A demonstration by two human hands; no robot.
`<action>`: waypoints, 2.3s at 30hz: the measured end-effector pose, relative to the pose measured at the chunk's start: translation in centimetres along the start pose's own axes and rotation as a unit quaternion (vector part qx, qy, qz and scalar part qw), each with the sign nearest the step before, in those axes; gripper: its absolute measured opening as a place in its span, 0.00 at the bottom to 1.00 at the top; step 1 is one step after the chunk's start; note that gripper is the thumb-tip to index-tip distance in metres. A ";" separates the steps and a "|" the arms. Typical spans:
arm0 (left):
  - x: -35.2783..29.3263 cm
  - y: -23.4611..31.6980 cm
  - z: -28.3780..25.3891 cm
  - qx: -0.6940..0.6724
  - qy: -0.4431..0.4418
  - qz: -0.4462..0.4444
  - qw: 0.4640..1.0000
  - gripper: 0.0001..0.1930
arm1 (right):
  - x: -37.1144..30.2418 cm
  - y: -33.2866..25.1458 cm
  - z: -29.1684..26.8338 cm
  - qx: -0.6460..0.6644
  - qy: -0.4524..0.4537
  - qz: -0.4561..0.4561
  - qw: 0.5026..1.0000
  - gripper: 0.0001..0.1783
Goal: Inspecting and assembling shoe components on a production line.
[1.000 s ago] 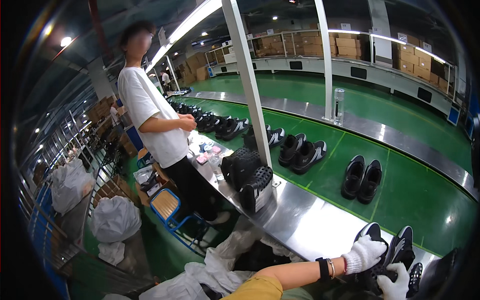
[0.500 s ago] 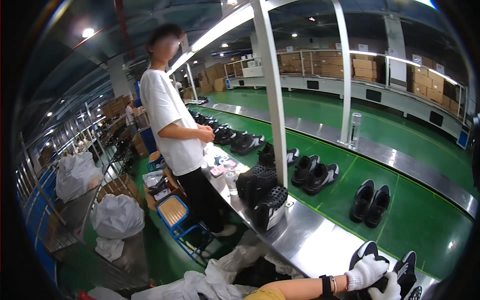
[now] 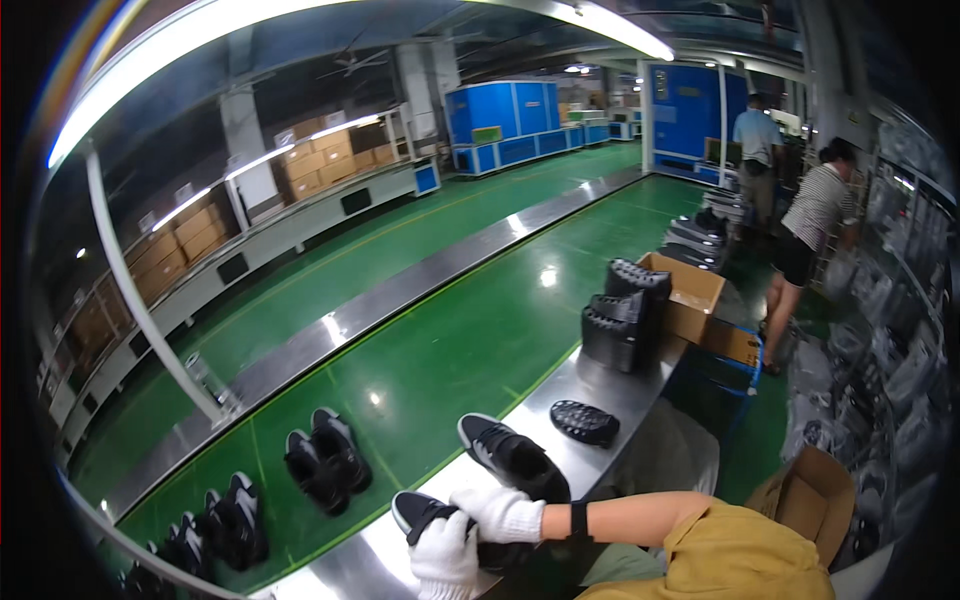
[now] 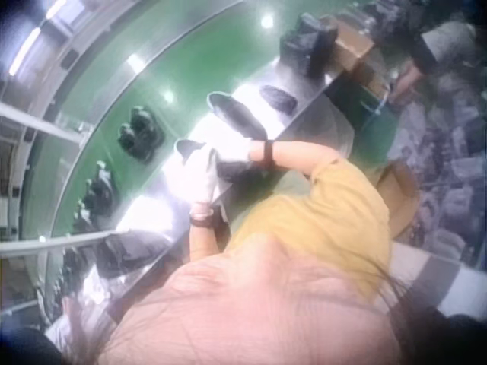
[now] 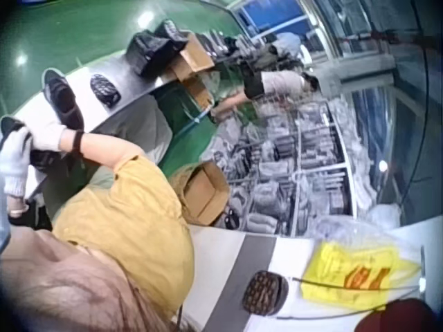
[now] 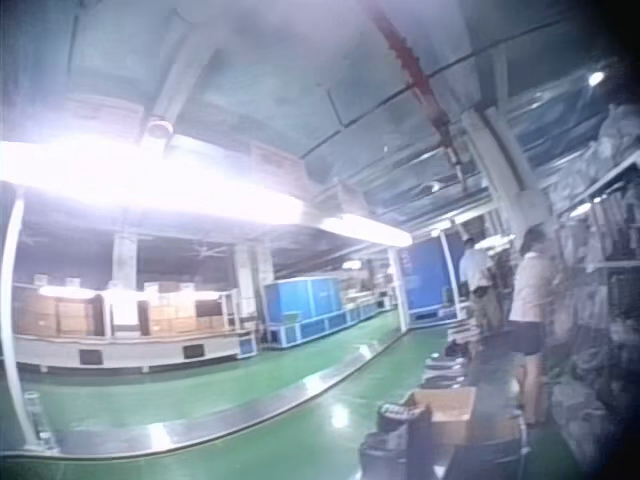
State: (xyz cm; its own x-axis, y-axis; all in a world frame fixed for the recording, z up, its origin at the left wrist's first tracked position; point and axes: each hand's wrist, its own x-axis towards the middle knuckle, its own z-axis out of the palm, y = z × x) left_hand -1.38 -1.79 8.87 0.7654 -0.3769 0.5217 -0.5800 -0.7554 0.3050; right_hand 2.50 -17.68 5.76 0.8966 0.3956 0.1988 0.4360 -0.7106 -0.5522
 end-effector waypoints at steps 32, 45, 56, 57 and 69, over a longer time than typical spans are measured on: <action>-9.0 -0.3 2.3 0.036 0.172 -0.109 0.978 0.14 | -1.0 -2.0 -4.6 0.387 -0.087 0.211 0.893 0.16; -8.0 1.9 4.3 -0.037 0.135 -0.133 0.981 0.14 | -1.2 -0.5 -4.3 0.360 -0.003 0.137 0.923 0.13; -4.2 2.2 3.3 -0.133 0.100 -0.200 0.966 0.22 | -3.0 -4.0 -3.4 -0.185 0.085 -0.165 0.965 0.14; -4.7 2.2 5.6 -0.131 0.128 -0.244 0.952 0.20 | -2.3 -0.4 -0.6 -0.128 0.147 -0.183 0.964 0.13; -3.8 -2.0 2.4 -0.093 -0.099 -0.412 0.901 0.20 | -3.3 -4.9 -11.5 -0.066 -0.129 0.010 0.989 0.29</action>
State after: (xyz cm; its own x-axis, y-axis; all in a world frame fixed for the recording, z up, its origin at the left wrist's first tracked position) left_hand -2.43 -0.14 4.39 0.9816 0.1688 -0.0897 0.1854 -0.7266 0.6616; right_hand -1.67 -22.20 17.10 0.8635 0.5033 -0.0341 0.4392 -0.7833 -0.4399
